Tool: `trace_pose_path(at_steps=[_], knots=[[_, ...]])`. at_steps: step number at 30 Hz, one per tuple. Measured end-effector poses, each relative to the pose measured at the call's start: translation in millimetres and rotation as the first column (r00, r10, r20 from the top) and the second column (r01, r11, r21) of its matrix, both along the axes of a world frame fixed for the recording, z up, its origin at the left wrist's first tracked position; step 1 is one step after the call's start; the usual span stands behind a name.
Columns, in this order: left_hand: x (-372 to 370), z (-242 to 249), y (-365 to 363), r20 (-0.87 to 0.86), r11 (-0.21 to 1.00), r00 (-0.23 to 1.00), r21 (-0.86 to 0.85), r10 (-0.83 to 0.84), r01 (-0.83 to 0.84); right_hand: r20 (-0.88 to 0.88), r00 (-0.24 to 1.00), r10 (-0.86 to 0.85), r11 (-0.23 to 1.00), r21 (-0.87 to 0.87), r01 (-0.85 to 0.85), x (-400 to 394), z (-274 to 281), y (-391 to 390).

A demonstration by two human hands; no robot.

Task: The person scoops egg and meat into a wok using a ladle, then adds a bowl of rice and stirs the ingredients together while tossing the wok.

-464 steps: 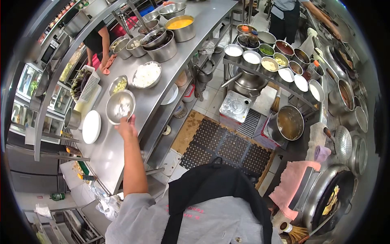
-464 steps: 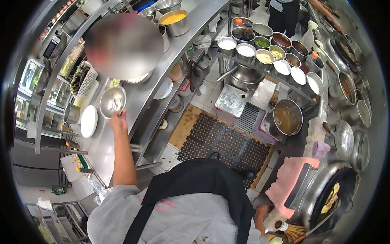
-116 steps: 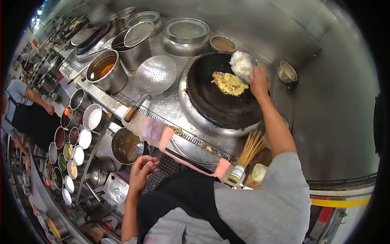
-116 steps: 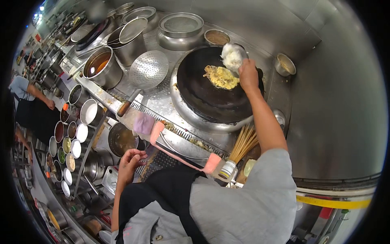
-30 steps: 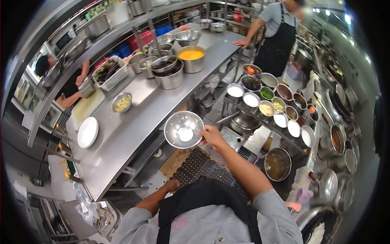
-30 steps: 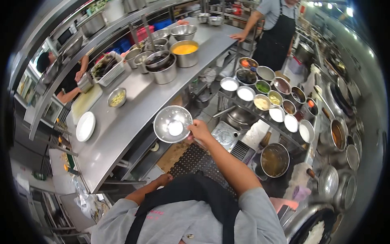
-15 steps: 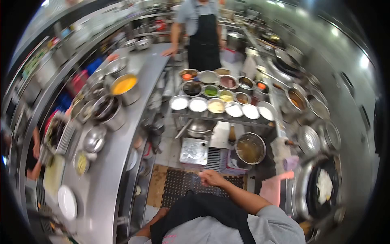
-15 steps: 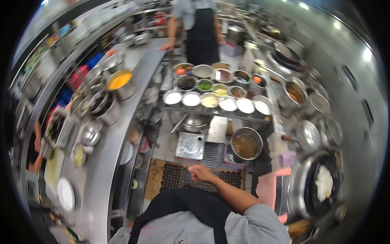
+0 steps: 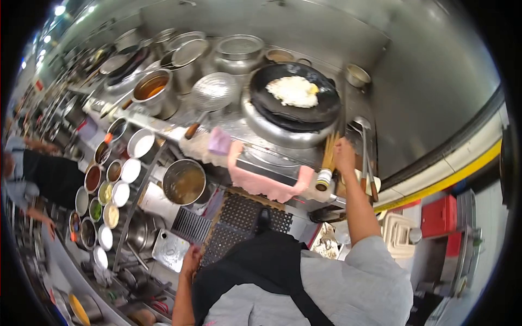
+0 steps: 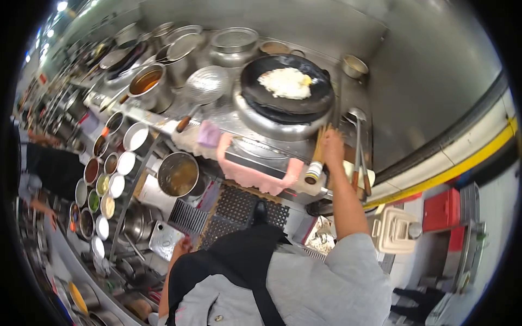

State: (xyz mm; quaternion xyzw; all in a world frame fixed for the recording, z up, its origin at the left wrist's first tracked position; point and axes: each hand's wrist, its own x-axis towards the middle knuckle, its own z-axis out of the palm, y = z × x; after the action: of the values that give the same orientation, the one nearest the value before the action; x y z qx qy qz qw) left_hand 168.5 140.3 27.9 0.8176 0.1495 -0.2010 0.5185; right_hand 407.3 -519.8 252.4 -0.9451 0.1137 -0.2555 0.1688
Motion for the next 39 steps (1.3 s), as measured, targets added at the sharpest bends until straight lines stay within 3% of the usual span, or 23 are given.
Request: trace_pose_path(at_steps=[1, 2, 3, 5, 10, 11, 14, 17, 20, 23, 26, 27, 28, 30, 33, 36, 39], knots=[[46, 26, -17, 0.078, 0.987, 0.989, 0.115, -0.122, 0.113, -0.01, 0.995, -0.099, 0.988, -0.117, 0.097, -13, 6, -30], [87, 55, -40, 0.224, 0.978, 0.952, 0.083, -0.207, 0.193, -0.009, 0.981, -0.192, 0.956, -0.23, 0.185, -21, 9, -56], [127, 111, -72, 0.264, 0.943, 0.908, 0.168, -0.324, 0.288, -0.084, 0.952, -0.294, 0.932, -0.247, 0.266, -27, 7, -75], [191, 164, -132, 0.396, 0.94, 0.854, 0.087, -0.337, 0.331, -0.232, 0.844, -0.484, 0.862, -0.293, 0.414, -45, -3, -103], [301, 260, -266, 0.621, 0.809, 0.542, 0.297, -0.567, 0.507, -0.358, 0.822, -0.443, 0.896, -0.206, 0.393, -38, -14, -132], [316, 267, -286, 0.644, 0.768, 0.449, 0.382, -0.62, 0.514, -0.361, 0.827, -0.431, 0.902, -0.193, 0.386, -33, -18, -139], [349, 275, -338, 0.758, 0.777, 0.293, 0.413, -0.583, 0.475, -0.444, 0.778, -0.444, 0.87, -0.006, 0.493, -20, 8, -147], [379, 275, -376, 0.824, 0.799, 0.153, 0.457, -0.546, 0.39, -0.395, 0.88, -0.264, 0.889, 0.255, 0.381, -11, 13, -176], [411, 262, -401, 0.771, 0.74, 0.125, 0.533, -0.625, 0.411, -0.216, 0.971, -0.099, 0.755, 0.62, 0.215, -7, 58, -135], [432, 265, -419, 0.689, 0.652, 0.111, 0.605, -0.717, 0.457, -0.106, 0.988, 0.114, 0.637, 0.771, 0.009, 8, 108, -94], [441, 264, -429, 0.662, 0.61, 0.06, 0.648, -0.747, 0.456, -0.385, 0.869, 0.311, 0.727, 0.686, 0.044, 36, 140, -55], [443, 264, -432, 0.67, 0.616, 0.041, 0.655, -0.741, 0.438, -0.234, 0.896, 0.378, 0.856, 0.456, -0.242, 60, 99, -62], [443, 263, -434, 0.664, 0.613, 0.041, 0.663, -0.747, 0.429, -0.109, 0.87, 0.481, 0.874, 0.141, -0.465, 83, 57, -68], [441, 259, -432, 0.65, 0.607, 0.048, 0.678, -0.758, 0.414, -0.348, 0.867, 0.356, 0.924, 0.268, -0.272, 119, 56, -41], [441, 254, -429, 0.638, 0.611, 0.076, 0.686, -0.766, 0.396, -0.31, 0.909, 0.277, 0.93, 0.326, -0.172, 153, 61, -24], [436, 253, -428, 0.685, 0.665, 0.05, 0.685, -0.727, 0.298, -0.13, 0.98, 0.149, 0.964, 0.241, -0.114, 170, 49, -12], [441, 254, -425, 0.689, 0.657, 0.085, 0.638, -0.72, 0.402, -0.382, 0.899, 0.216, 0.912, 0.407, -0.046, 165, 66, 3]])
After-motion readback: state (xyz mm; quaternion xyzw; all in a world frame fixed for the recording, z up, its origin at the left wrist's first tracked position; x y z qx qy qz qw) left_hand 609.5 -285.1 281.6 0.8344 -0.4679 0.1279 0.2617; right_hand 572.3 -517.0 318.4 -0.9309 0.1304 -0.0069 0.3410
